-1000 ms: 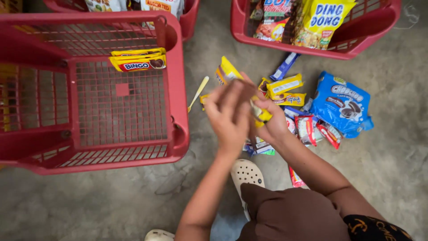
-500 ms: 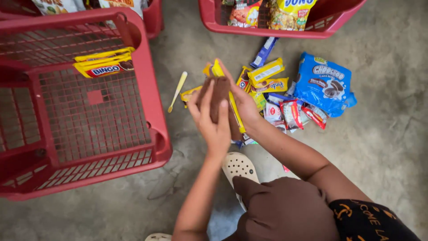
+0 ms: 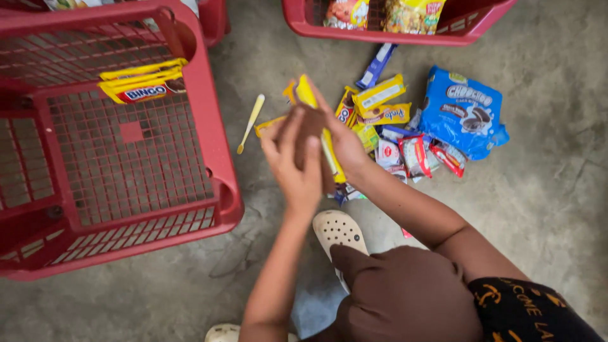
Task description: Wiping a shopping basket with a cloth and then sorting and organizing various snack packages from a pile on the floor into the basket.
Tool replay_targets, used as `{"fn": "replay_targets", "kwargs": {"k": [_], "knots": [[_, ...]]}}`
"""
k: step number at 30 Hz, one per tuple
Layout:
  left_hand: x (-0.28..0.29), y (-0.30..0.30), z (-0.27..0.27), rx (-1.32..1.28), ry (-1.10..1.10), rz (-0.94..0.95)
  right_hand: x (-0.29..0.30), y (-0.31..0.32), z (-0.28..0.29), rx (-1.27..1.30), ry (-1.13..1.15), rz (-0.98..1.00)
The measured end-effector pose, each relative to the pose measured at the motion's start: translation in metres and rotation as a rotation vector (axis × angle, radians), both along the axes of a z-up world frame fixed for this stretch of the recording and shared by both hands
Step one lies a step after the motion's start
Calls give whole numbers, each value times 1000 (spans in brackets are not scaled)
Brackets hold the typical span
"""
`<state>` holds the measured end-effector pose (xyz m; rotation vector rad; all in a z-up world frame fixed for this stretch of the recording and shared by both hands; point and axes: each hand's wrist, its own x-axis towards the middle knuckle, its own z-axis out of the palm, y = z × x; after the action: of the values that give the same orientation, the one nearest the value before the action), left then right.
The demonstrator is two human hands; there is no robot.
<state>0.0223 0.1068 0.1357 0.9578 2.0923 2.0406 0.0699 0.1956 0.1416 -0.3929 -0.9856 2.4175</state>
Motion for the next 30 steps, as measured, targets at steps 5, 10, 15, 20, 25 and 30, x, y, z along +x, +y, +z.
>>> {"fn": "replay_targets", "kwargs": {"k": [5, 10, 15, 20, 25, 30], "knots": [[-43, 3, -3, -6, 16, 152, 13, -32, 0, 137, -480, 131], [2, 4, 1, -18, -23, 126, 2, -2, 9, -197, -436, -40], [51, -12, 39, -142, -54, -118, -2, 56, 5, -207, -10, -6], [30, -10, 38, -104, -193, -155, -2, 43, 5, -29, -197, -116], [4, -11, -16, 228, -716, -164, 7, 55, -58, -169, -89, -214], [-8, -11, -49, 77, -708, -37, 4, 35, -22, -83, 26, 122]]}}
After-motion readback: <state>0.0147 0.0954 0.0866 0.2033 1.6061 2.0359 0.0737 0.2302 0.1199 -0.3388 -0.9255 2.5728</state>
